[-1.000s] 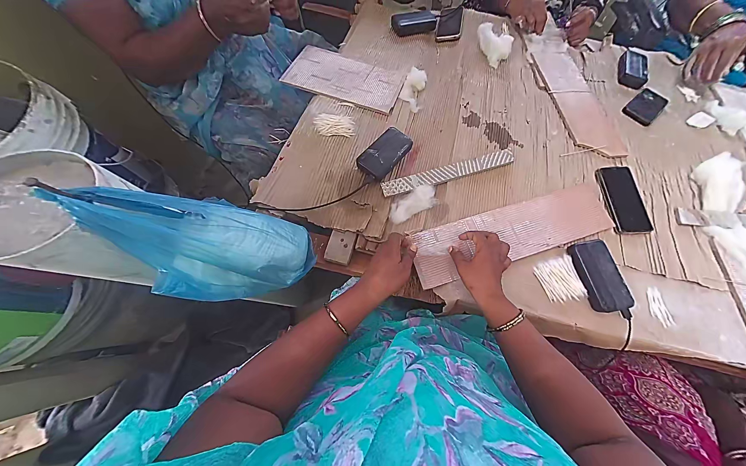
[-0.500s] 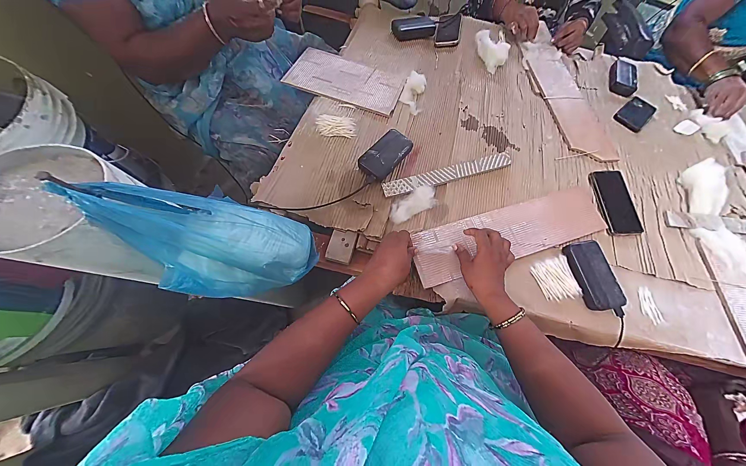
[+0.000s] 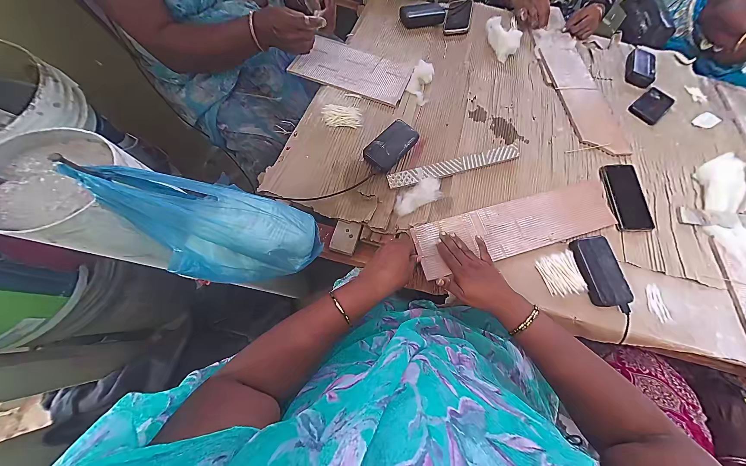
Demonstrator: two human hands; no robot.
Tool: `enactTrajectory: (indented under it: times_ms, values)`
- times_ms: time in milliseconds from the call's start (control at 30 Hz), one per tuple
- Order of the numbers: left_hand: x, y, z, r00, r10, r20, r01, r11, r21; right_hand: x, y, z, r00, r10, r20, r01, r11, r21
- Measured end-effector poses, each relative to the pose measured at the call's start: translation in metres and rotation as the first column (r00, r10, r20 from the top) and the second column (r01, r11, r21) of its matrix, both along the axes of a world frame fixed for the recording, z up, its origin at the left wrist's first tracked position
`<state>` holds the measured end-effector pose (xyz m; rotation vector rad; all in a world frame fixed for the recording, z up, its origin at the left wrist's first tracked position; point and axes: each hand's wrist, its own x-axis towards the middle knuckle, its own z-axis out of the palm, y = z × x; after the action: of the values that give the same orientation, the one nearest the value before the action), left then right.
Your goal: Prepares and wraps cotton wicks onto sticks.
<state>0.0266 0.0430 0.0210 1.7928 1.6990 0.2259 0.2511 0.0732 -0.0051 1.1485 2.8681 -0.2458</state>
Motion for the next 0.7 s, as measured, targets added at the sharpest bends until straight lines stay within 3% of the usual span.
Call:
enactTrajectory:
  times_ms: [233,533,700]
  values:
    - [-0.002,-0.014,0.004,0.987,-0.103,0.120,0.133,0.953,-0.273,0.038,-0.047,0.014,0.999,0.016,0.032,-0.012,0.995,-0.100]
    - [-0.006,-0.008,0.008,0.991,-0.025,0.131,0.048,0.982,-0.181,0.024,-0.018,0.001,0.980,-0.043,-0.194,0.058,0.996,0.073]
    - [-0.029,-0.003,0.019,0.995,-0.048,0.083,0.065,0.975,-0.213,0.012,0.006,0.000,0.881,-0.002,-0.473,0.098,0.979,0.177]
